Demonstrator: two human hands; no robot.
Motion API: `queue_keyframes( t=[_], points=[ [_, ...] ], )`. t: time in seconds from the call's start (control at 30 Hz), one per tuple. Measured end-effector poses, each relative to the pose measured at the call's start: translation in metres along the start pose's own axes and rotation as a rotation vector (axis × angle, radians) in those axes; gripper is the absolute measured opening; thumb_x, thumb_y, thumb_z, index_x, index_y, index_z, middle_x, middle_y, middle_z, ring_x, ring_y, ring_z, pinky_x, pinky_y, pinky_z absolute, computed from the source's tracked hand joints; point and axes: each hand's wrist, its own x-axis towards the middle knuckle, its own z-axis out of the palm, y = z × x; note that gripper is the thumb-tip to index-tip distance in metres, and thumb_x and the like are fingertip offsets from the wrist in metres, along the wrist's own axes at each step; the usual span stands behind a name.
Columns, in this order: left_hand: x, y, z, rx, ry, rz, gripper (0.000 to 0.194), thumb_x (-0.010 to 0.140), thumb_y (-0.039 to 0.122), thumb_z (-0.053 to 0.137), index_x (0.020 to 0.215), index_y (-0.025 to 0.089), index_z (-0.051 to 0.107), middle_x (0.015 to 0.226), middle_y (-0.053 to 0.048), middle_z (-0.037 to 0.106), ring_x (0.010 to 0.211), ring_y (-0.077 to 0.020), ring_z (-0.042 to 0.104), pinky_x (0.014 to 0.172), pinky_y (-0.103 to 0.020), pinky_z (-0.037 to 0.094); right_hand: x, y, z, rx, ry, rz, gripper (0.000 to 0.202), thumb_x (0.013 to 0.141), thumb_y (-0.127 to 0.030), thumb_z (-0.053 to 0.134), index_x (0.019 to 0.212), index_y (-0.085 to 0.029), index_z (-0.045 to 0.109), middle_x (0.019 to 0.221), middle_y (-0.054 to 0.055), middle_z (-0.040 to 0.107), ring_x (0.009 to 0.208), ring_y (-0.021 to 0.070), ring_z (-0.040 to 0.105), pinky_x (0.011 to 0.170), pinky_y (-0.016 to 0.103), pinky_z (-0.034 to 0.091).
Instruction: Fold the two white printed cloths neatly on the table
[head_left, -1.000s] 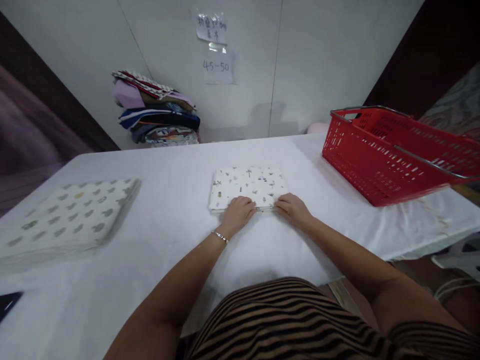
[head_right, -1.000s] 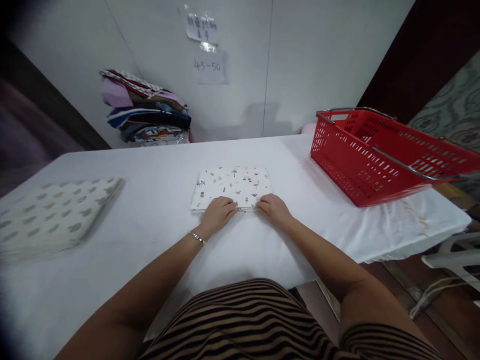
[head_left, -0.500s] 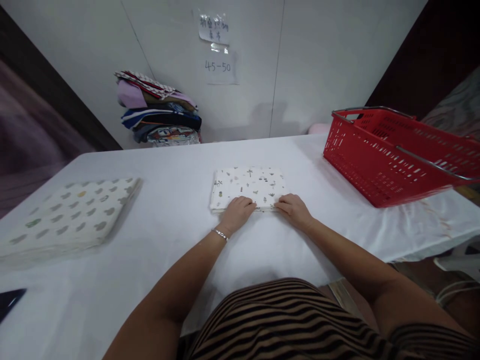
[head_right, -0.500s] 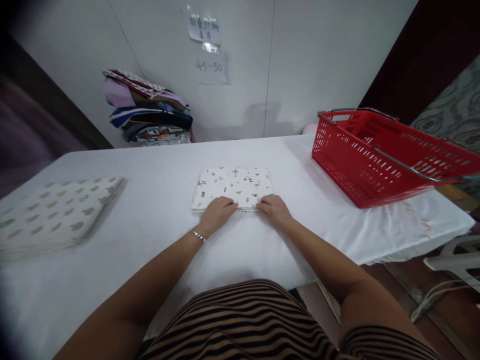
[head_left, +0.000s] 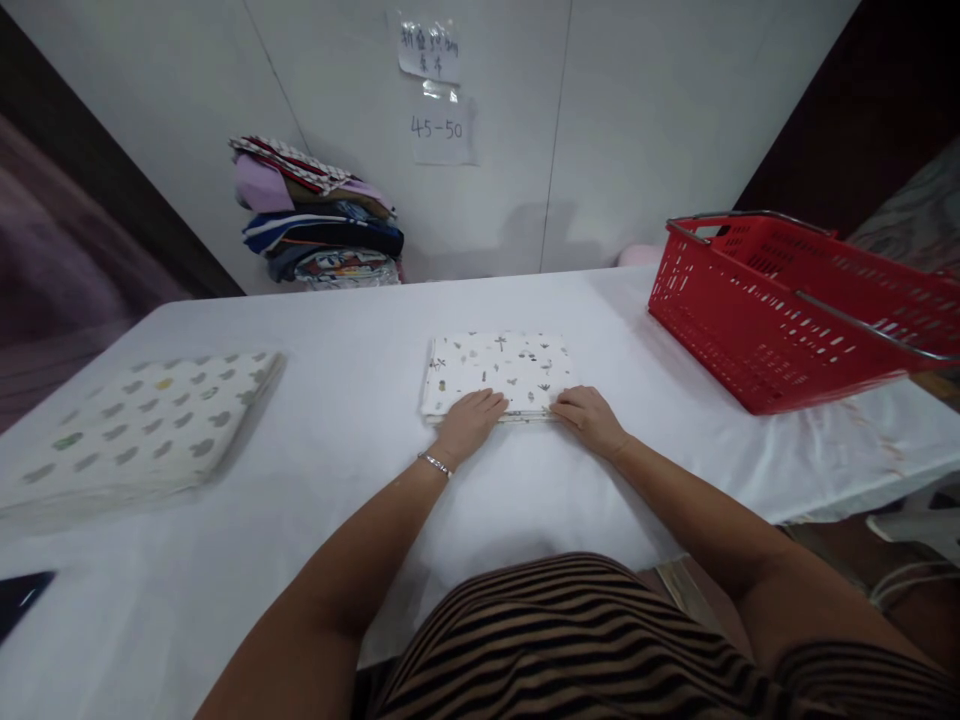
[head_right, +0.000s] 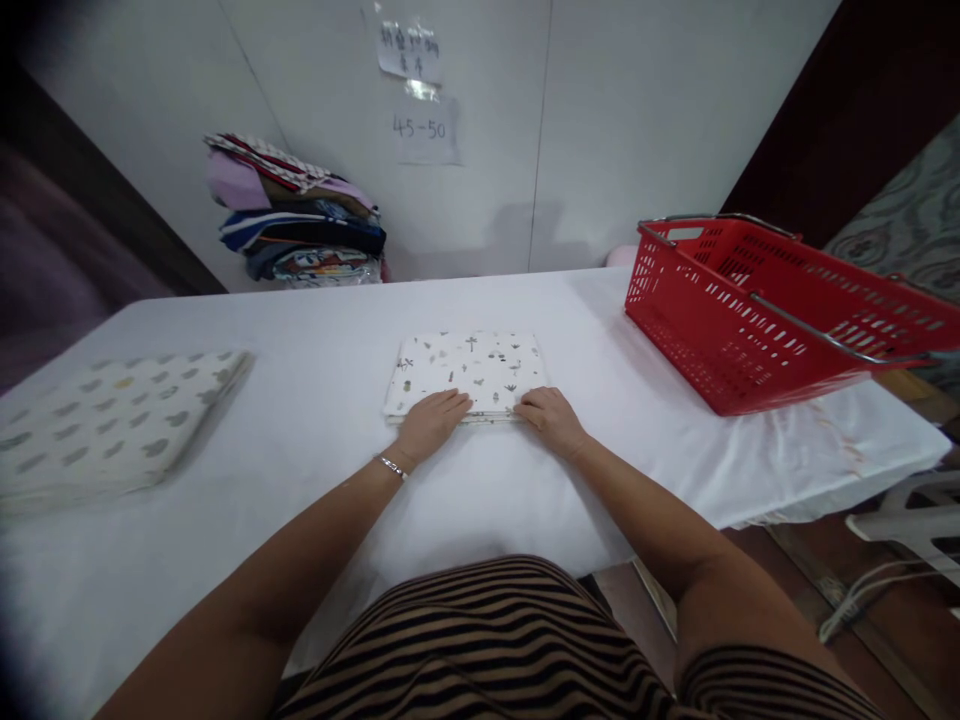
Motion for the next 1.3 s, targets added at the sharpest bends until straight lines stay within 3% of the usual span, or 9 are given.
queue_keyframes(
  t=[0.2, 0.4, 0.53, 0.67, 0.9, 1.07, 1.3],
  points=[
    [-0.009, -0.003, 0.003, -0.029, -0.049, 0.001, 0.033, 0.091, 0.011, 0.042, 0.119, 0.018, 0.059, 0.124, -0.007, 0.061, 0.12, -0.0212, 0.052, 0.1, -0.039, 0.044, -0.001, -0.002, -0.002, 0.002, -0.053, 0.0, 0.028, 0.095, -0.027, 0.042, 0.096, -0.023, 0.07, 0.093, 0.006, 0.066, 0.085, 0.0192, 0.054, 0.074, 0.032, 0.038],
    [-0.031, -0.022, -0.017, -0.032, -0.091, -0.1, 0.037, 0.091, 0.011, 0.039, 0.123, 0.02, 0.056, 0.128, -0.007, 0.058, 0.123, -0.0202, 0.05, 0.106, -0.042, 0.038, -0.002, -0.002, 0.0, 0.025, -0.036, 0.013, 0.029, 0.095, -0.028, 0.043, 0.095, -0.023, 0.071, 0.093, 0.006, 0.067, 0.085, 0.0196, 0.055, 0.074, 0.033, 0.04],
    [-0.046, -0.029, -0.026, -0.051, -0.066, -0.178, 0.031, 0.093, 0.018, 0.042, 0.118, 0.02, 0.059, 0.125, -0.005, 0.06, 0.122, -0.0197, 0.05, 0.106, -0.041, 0.037, -0.004, -0.001, 0.003, 0.024, 0.003, 0.001, 0.029, 0.094, -0.028, 0.044, 0.093, -0.023, 0.072, 0.093, 0.007, 0.067, 0.084, 0.0197, 0.056, 0.074, 0.033, 0.041],
    [-0.049, -0.03, -0.023, -0.09, 0.004, -0.283, 0.025, 0.092, 0.024, 0.047, 0.11, 0.021, 0.064, 0.119, -0.003, 0.064, 0.12, -0.0199, 0.052, 0.106, -0.041, 0.038, -0.006, 0.0, 0.005, 0.023, 0.018, -0.003, 0.028, 0.094, -0.029, 0.045, 0.094, -0.023, 0.072, 0.093, 0.007, 0.067, 0.086, 0.0206, 0.057, 0.075, 0.034, 0.042],
    [-0.05, -0.029, -0.019, -0.054, 0.029, -0.255, 0.025, 0.093, 0.021, 0.044, 0.106, 0.022, 0.065, 0.114, -0.002, 0.067, 0.115, -0.018, 0.056, 0.103, -0.039, 0.041, -0.014, 0.002, 0.01, 0.082, 0.073, 0.044, 0.027, 0.094, -0.03, 0.045, 0.098, -0.023, 0.071, 0.096, 0.009, 0.066, 0.09, 0.0217, 0.057, 0.078, 0.038, 0.046],
    [-0.061, -0.03, -0.025, -0.073, -0.034, -0.224, 0.035, 0.089, 0.009, 0.043, 0.116, 0.021, 0.061, 0.125, -0.003, 0.061, 0.124, -0.0184, 0.049, 0.107, -0.041, 0.038, -0.017, 0.003, 0.014, 0.119, 0.078, 0.058, 0.029, 0.093, -0.031, 0.043, 0.099, -0.023, 0.071, 0.097, 0.009, 0.066, 0.092, 0.0238, 0.058, 0.079, 0.041, 0.048],
    [-0.078, -0.029, -0.024, -0.083, 0.006, -0.334, 0.046, 0.081, -0.001, 0.042, 0.116, 0.021, 0.062, 0.123, -0.003, 0.062, 0.124, -0.017, 0.048, 0.104, -0.04, 0.043, -0.018, 0.002, 0.012, 0.207, 0.034, 0.106, 0.03, 0.092, -0.034, 0.043, 0.1, -0.028, 0.071, 0.098, 0.008, 0.066, 0.094, 0.0265, 0.059, 0.081, 0.046, 0.05]
  ],
)
